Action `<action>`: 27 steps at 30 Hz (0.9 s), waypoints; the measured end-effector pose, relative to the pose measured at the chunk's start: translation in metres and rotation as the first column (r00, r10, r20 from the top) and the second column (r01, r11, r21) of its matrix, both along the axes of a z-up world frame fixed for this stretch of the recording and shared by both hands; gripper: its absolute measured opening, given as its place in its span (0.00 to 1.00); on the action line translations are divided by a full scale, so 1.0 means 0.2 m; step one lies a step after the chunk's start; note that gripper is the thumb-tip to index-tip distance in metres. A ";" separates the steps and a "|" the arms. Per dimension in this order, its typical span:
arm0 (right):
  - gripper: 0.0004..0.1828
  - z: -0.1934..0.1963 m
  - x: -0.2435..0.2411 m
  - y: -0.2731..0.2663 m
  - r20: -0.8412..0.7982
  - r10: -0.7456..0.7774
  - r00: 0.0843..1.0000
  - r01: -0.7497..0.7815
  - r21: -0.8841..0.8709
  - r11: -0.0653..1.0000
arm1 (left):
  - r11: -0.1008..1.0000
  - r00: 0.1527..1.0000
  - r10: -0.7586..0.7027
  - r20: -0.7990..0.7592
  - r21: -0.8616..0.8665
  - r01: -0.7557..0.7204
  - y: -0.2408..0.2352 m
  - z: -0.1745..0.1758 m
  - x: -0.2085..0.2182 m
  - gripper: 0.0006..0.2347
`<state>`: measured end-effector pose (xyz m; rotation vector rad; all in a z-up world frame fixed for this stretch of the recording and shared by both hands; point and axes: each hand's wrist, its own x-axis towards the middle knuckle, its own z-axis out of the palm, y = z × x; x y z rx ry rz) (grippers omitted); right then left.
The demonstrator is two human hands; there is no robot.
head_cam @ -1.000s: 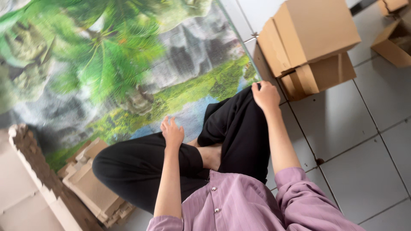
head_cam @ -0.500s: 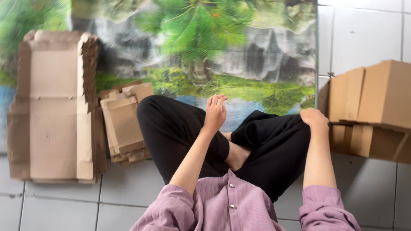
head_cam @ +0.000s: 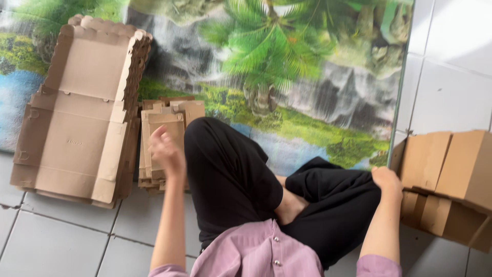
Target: The person sits on the floor and assembles flat cardboard pieces into small boxes by folding and interlocking the flaps. They handle multiple cardboard pieces, folding them into shape and stacking the finished boxes to the side.
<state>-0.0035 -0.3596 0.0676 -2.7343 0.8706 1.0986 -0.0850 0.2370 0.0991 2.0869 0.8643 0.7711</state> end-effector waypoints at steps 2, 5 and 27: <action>0.34 -0.11 0.02 -0.11 -0.016 -0.001 1.000 0.002 0.012 1.000 | 0.995 0.962 0.091 -0.257 0.068 -0.076 0.27 -0.48 -0.18 0.15; 0.36 -0.12 0.02 -0.14 -0.045 -0.007 0.999 0.009 0.043 0.999 | 0.981 0.803 0.184 -0.567 0.152 -0.117 0.42 -0.75 -0.33 0.25; 0.35 -0.20 0.00 -0.20 -0.021 -0.061 0.998 0.062 0.054 0.997 | 0.994 0.772 0.021 -0.636 -0.069 -0.084 0.33 -0.39 -0.23 0.35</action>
